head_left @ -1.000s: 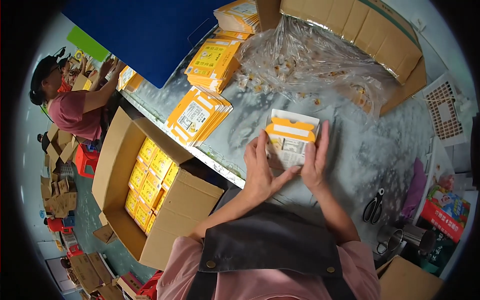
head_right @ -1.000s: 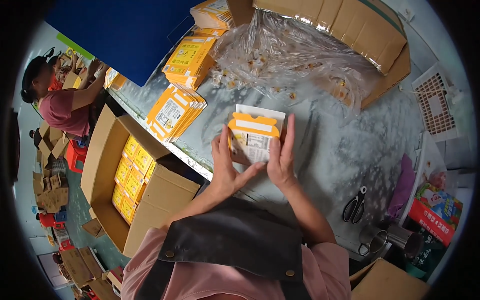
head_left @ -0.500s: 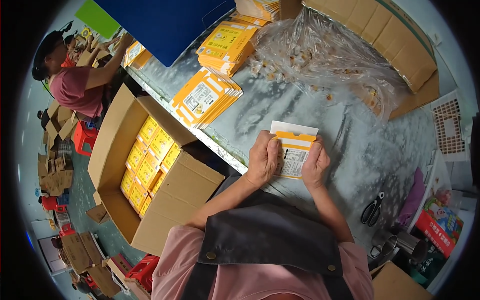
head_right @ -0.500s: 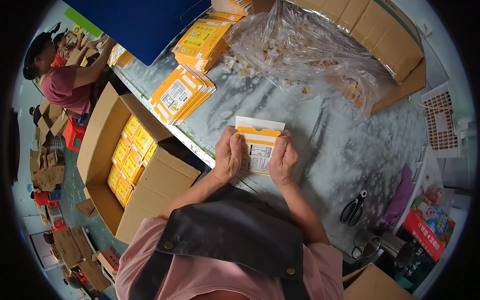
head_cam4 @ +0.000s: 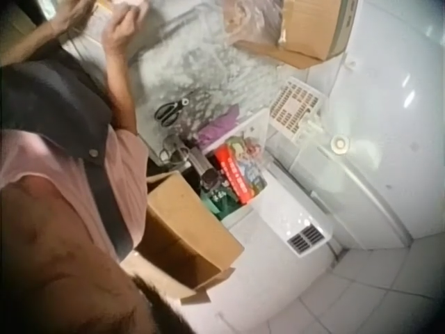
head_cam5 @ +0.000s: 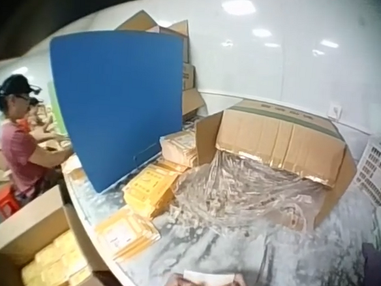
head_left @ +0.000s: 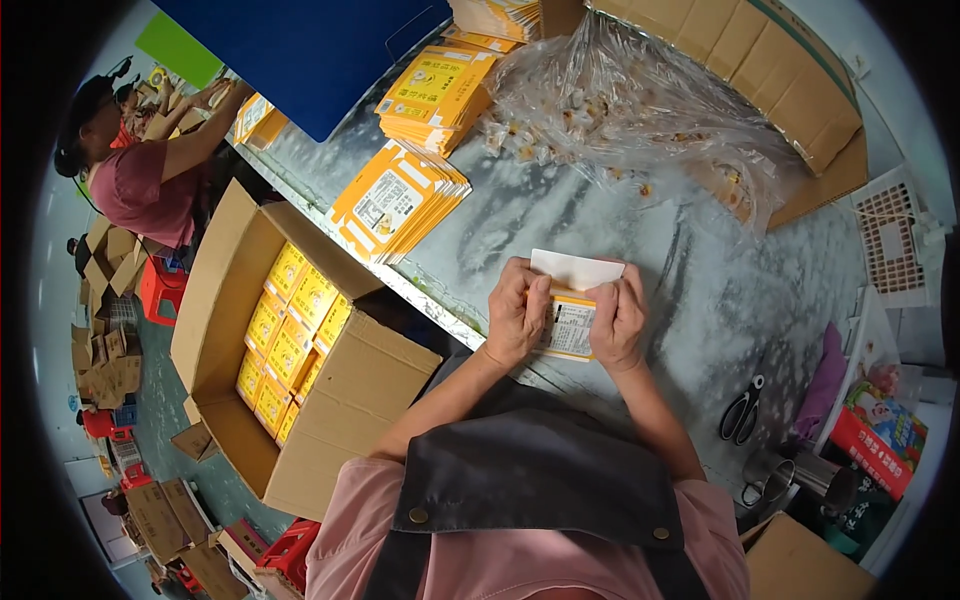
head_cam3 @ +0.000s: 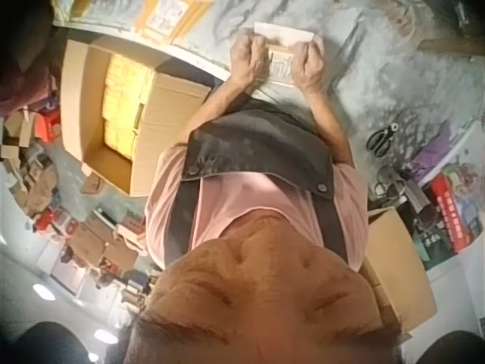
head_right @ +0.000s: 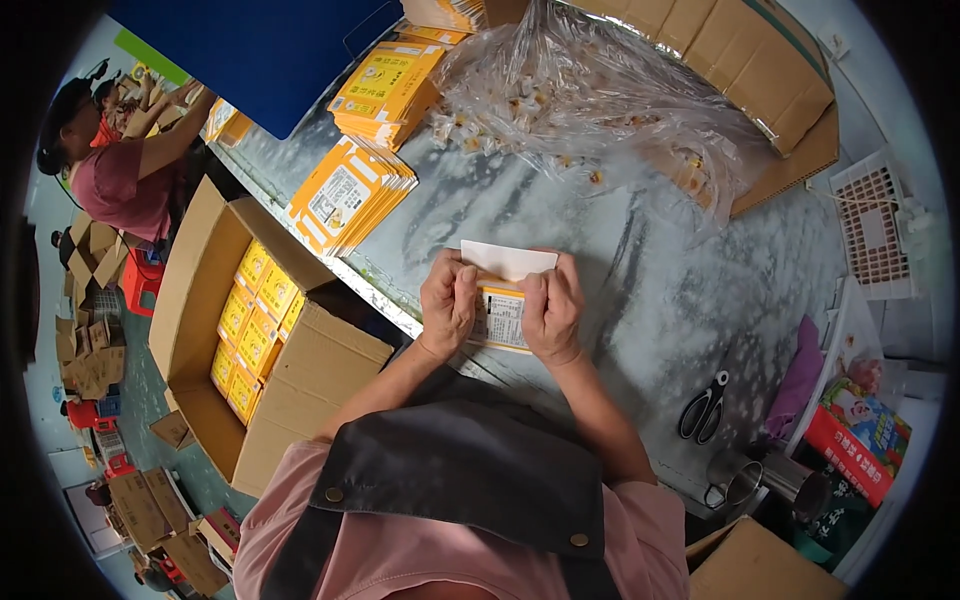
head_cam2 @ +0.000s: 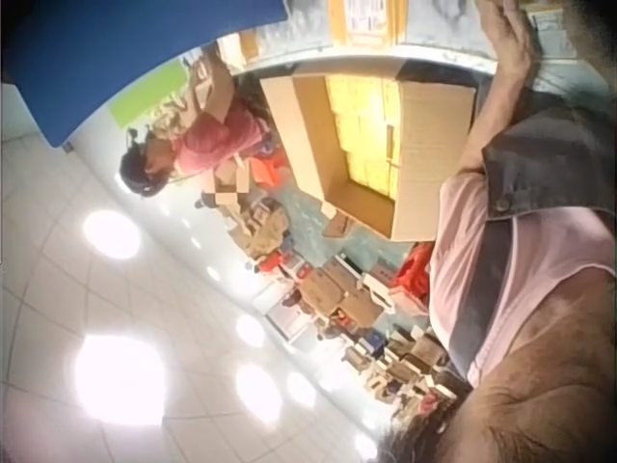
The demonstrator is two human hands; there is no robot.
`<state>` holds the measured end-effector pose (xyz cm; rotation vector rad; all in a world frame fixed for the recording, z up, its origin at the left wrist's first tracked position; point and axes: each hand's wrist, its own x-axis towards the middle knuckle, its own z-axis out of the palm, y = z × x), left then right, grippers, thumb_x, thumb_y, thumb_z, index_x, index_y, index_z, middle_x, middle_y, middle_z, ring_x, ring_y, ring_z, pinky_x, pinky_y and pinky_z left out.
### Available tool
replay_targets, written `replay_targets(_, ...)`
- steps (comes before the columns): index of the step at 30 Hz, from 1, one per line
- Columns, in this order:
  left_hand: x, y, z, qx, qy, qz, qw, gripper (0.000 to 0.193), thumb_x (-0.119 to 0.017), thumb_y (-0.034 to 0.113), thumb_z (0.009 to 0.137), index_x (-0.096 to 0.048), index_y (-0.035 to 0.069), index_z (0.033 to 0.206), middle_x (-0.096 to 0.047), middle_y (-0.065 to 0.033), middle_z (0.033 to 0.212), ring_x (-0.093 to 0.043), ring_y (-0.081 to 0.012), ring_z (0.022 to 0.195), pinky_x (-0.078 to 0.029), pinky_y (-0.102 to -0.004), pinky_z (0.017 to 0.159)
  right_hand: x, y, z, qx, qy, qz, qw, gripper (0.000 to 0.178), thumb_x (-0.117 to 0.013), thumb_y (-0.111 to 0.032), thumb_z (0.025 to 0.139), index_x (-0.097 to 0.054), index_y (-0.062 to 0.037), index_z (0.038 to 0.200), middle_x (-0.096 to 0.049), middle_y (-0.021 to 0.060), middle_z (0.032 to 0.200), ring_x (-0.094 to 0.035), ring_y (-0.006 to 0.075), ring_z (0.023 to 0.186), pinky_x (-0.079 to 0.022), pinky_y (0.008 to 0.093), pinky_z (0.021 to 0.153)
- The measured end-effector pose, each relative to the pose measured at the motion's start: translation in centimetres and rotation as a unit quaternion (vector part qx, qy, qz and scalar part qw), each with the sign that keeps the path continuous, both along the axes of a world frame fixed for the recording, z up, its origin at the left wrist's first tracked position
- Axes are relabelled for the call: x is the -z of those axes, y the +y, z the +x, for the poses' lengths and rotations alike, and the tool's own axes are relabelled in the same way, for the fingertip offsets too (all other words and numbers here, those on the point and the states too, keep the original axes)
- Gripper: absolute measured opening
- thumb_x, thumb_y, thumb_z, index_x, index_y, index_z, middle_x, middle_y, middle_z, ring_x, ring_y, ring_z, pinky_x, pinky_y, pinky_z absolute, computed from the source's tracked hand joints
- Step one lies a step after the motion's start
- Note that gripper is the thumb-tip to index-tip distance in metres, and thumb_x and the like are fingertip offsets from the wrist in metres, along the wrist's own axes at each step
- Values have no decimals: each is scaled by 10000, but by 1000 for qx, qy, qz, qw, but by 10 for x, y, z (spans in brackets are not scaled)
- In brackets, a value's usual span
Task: Packing small individually wrapped items into yellow cardboard boxes and then into a larger shipping carton.
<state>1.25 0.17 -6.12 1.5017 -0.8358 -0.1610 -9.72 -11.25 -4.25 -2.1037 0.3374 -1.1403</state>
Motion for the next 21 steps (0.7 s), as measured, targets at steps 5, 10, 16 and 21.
replay_targets(5, -15, 1, 3, 35, -30, 17, 999, 136, -561, 124, 982, -552, -11, 973, -535, -103, 932, -535, -179, 792, -457, -283, 731, -4, -3, 3, 27, 52, 42, 997, 131, -518, -30, 925, -563, 49, 832, -606, 185, 934, -598, 295, 741, -485, 371, 642)
replay_targets(10, -46, 13, 3, 27, -96, -39, 994, 632, -706, 87, 873, -319, -8, 1364, -487, -147, 1141, -539, -227, 989, -459, -345, 885, -36, 12, 19, -28, -61, 109, 992, 238, -491, -162, 984, -511, 40, 1108, -576, 187, 1177, -592, 243, 996, -467, 336, 872)
replay_targets(16, -61, 32, 8, -24, -113, -71, 991, 864, -668, 6, 876, -85, 9, 1513, -471, -159, 1238, -526, -237, 1076, -436, -359, 955, -35, 32, 19, -121, 14, 175, 977, 683, -571, -330, 980, -256, 56, 1448, -513, 200, 1296, -542, 256, 1154, -424, 357, 995)
replay_targets(21, -72, 52, 17, -101, -71, -132, 984, 856, -643, -25, 879, -79, 31, 1521, -476, -156, 1218, -530, -231, 1079, -452, -329, 935, -41, 41, 36, -176, 104, 196, 959, 545, -488, -375, 1010, -410, 36, 1359, -570, 162, 1216, -573, 232, 1078, -452, 339, 930)
